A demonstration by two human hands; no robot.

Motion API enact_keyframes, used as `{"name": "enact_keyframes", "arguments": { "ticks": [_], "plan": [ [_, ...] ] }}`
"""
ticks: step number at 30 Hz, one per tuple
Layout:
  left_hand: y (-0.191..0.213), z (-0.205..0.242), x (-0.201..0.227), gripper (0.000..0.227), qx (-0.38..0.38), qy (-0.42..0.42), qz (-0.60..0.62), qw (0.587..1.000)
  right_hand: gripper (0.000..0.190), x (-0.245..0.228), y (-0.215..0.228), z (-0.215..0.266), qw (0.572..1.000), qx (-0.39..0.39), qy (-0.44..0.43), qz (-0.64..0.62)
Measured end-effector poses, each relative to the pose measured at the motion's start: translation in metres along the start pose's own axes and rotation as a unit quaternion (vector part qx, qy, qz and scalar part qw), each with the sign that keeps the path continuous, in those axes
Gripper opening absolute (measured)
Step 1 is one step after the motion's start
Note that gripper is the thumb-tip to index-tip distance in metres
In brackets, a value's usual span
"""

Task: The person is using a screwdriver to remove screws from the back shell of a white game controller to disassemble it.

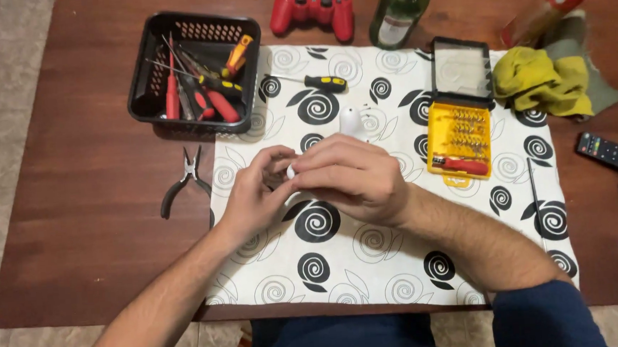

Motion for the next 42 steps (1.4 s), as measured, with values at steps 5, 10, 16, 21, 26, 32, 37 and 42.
{"name": "enact_keyframes", "arguments": {
  "ticks": [5, 10, 16, 21, 26, 32, 37, 42],
  "plan": [
    [-0.001, 0.001, -0.009, 0.047, 0.010, -0.006, 0.039, 0.999, 0.029, 0.008, -0.021, 0.003, 0.995, -0.090, -0.019, -0.029],
    [-0.001, 0.001, -0.020, 0.062, 0.008, -0.008, 0.019, 1.000, 0.026, -0.007, -0.012, -0.005, 0.996, -0.011, 0.030, 0.081],
    [-0.001, -0.001, 0.000, 0.050, 0.010, -0.002, 0.037, 0.999, 0.023, 0.018, -0.004, 0.011, 0.999, -0.017, -0.042, 0.001],
    [-0.001, 0.000, -0.004, 0.055, 0.015, -0.006, 0.021, 1.000, 0.023, 0.011, -0.011, -0.001, 0.999, -0.033, -0.014, -0.013],
    [-0.004, 0.000, -0.003, 0.047, 0.008, -0.001, 0.049, 0.999, 0.028, 0.015, -0.003, 0.012, 0.996, 0.017, -0.022, 0.080],
    [-0.003, 0.000, 0.002, 0.052, 0.011, -0.009, 0.013, 1.000, 0.023, 0.018, 0.001, 0.013, 1.000, 0.015, -0.026, -0.002],
    [-0.005, 0.001, -0.001, 0.057, 0.018, 0.002, 0.007, 1.000, 0.025, 0.015, -0.010, 0.007, 0.999, -0.050, -0.001, 0.000],
    [-0.004, -0.007, 0.028, 0.059, -0.009, -0.025, -0.038, 0.999, 0.030, 0.004, 0.022, 0.009, 0.995, -0.010, -0.052, 0.088]
  ]
}}
Point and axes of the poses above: each hand's wrist, its own z-axis away from the middle knuckle, its own y-axis out of the back of the hand, x = y × z, the point moved 10 cm from there along -z, towards the middle knuckle, and after that the axes turned 13 degrees about -x, right-handed, at the moved point
